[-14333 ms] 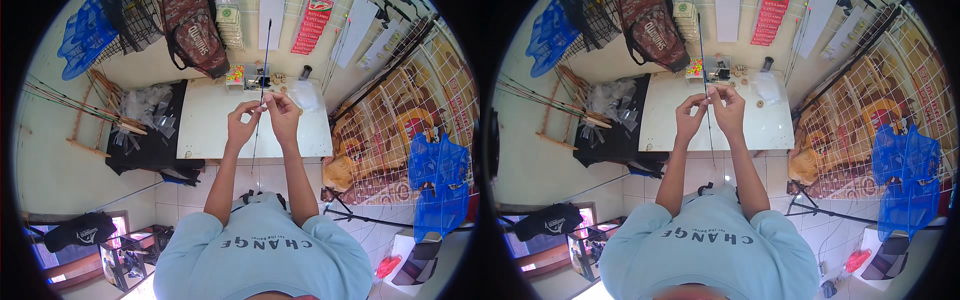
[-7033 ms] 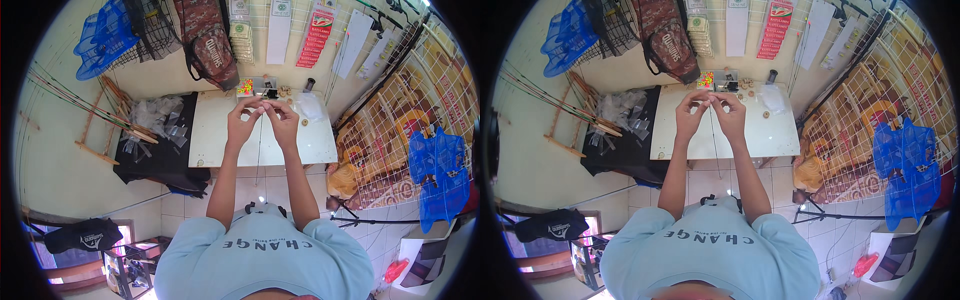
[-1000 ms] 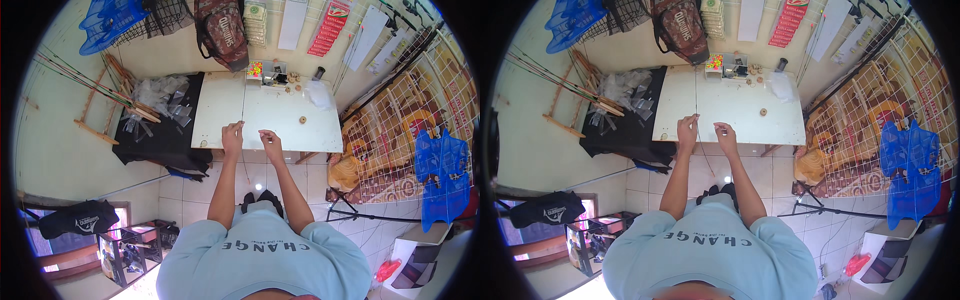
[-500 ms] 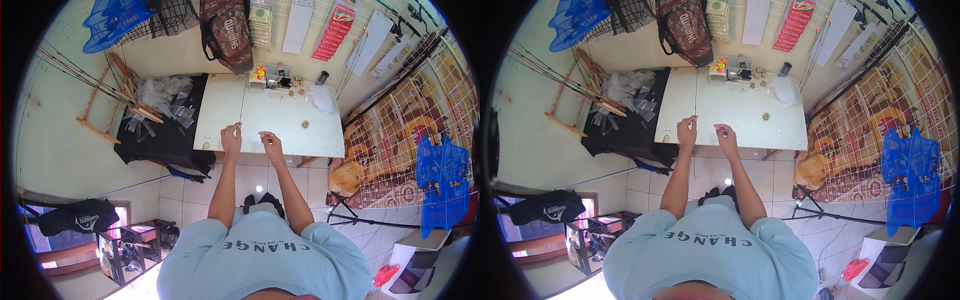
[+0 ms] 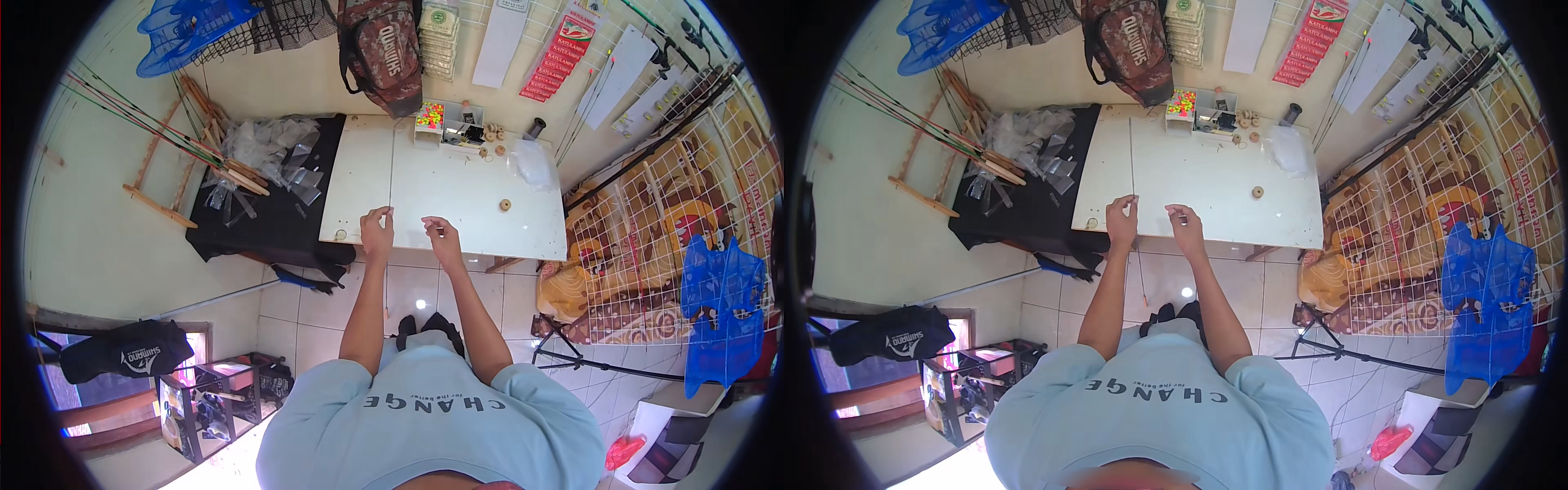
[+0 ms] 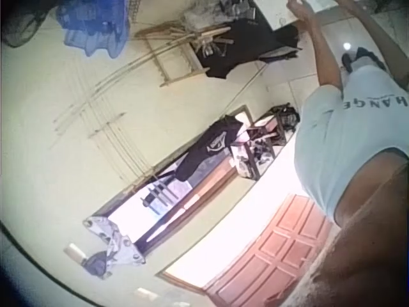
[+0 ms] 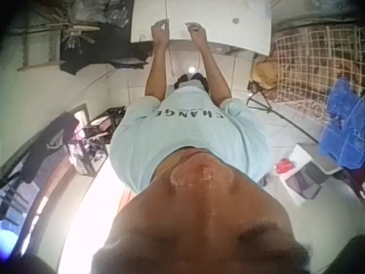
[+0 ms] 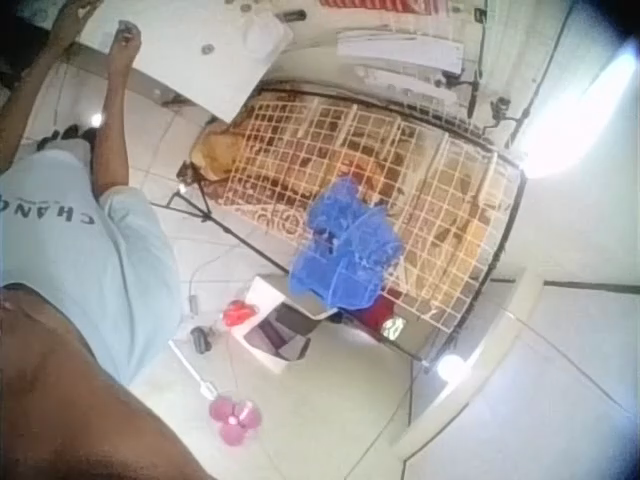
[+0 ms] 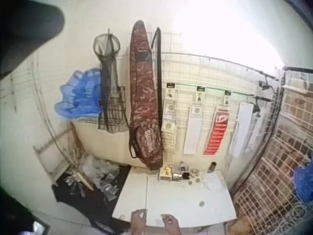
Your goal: Attaching a rod guide to a fishing rod using thread and organizing rod parts.
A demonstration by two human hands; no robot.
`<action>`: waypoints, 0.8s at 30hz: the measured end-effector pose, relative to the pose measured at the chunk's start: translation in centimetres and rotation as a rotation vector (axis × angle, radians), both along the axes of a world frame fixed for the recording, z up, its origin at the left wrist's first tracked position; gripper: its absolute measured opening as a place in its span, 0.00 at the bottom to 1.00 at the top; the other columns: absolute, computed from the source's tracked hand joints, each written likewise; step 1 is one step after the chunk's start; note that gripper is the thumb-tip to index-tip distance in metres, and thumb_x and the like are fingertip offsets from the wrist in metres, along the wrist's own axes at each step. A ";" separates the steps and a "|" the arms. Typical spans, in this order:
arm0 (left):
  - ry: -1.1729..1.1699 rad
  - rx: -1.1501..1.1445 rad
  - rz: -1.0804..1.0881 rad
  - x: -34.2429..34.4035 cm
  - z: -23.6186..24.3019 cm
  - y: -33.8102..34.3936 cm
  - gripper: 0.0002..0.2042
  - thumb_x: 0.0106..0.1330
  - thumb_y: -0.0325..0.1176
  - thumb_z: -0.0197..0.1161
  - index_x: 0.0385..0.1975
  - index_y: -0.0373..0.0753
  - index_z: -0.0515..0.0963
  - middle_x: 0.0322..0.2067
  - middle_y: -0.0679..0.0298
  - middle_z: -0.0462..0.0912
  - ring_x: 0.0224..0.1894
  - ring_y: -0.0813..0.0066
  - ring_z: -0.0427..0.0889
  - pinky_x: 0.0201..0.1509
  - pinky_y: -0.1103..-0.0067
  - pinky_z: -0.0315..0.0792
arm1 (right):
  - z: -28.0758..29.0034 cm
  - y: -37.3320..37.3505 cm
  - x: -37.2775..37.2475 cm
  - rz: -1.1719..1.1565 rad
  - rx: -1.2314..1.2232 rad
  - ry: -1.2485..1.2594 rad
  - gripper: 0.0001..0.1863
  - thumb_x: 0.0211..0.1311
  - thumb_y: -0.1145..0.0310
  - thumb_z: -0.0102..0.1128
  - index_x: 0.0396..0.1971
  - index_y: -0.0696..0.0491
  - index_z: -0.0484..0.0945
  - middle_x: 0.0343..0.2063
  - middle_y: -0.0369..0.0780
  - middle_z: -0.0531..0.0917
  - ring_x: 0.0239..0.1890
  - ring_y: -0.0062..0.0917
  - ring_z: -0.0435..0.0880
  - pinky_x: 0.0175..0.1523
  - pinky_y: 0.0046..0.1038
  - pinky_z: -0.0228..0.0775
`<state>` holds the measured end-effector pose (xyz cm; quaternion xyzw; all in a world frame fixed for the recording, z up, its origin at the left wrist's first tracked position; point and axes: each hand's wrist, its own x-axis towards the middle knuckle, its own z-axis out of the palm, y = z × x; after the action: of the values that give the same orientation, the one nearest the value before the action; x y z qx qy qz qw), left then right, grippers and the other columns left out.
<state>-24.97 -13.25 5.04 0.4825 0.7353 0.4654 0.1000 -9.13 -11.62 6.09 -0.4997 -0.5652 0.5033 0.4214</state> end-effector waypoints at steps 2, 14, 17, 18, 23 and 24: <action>-0.032 0.002 -0.015 0.2 0.9 0.0 0.07 0.60 0.31 0.62 0.36 0.41 0.83 0.32 0.62 0.82 0.37 0.66 0.75 0.45 0.74 0.70 | -0.1 0.1 0.2 0.000 -0.009 -0.002 0.10 0.64 0.64 0.55 0.38 0.53 0.81 0.35 0.36 0.83 0.31 0.18 0.75 0.40 0.23 0.68; -0.083 -0.040 -0.011 0.6 1.7 -0.1 0.12 0.61 0.35 0.62 0.43 0.42 0.81 0.37 0.63 0.83 0.40 0.66 0.75 0.49 0.73 0.70 | 0.5 -0.2 0.2 0.025 -0.017 -0.008 0.11 0.64 0.66 0.53 0.41 0.52 0.81 0.31 0.33 0.80 0.33 0.15 0.74 0.36 0.19 0.66; -0.089 -0.014 -0.027 0.8 1.2 -0.4 0.13 0.61 0.35 0.63 0.45 0.42 0.81 0.38 0.62 0.83 0.42 0.66 0.76 0.50 0.73 0.69 | 0.5 -0.1 0.2 0.008 -0.010 -0.012 0.10 0.64 0.66 0.54 0.39 0.54 0.81 0.35 0.36 0.83 0.30 0.17 0.76 0.38 0.22 0.69; -0.131 -0.024 -0.042 0.7 1.1 -0.5 0.14 0.60 0.36 0.64 0.46 0.43 0.80 0.38 0.62 0.84 0.44 0.65 0.76 0.50 0.72 0.70 | 0.5 -0.1 0.1 0.004 -0.001 -0.002 0.11 0.64 0.66 0.54 0.39 0.54 0.81 0.35 0.36 0.83 0.31 0.18 0.76 0.39 0.23 0.69; -0.137 -0.087 0.000 1.0 0.8 -1.2 0.18 0.58 0.38 0.66 0.49 0.44 0.78 0.42 0.64 0.82 0.46 0.65 0.76 0.47 0.72 0.71 | 0.4 -0.3 0.4 0.009 -0.017 0.001 0.11 0.64 0.65 0.54 0.39 0.54 0.81 0.36 0.36 0.83 0.32 0.19 0.76 0.40 0.23 0.69; -0.146 -0.111 0.010 1.2 0.9 -1.3 0.20 0.58 0.39 0.67 0.51 0.45 0.77 0.44 0.64 0.82 0.46 0.65 0.75 0.46 0.73 0.72 | 0.3 -0.3 0.6 0.007 -0.022 0.004 0.11 0.64 0.65 0.54 0.39 0.54 0.81 0.36 0.36 0.83 0.32 0.19 0.76 0.40 0.23 0.69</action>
<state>-23.80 -14.57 5.97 0.4374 0.7531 0.4583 0.1777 -8.56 -11.96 6.36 -0.5015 -0.5605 0.5119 0.4151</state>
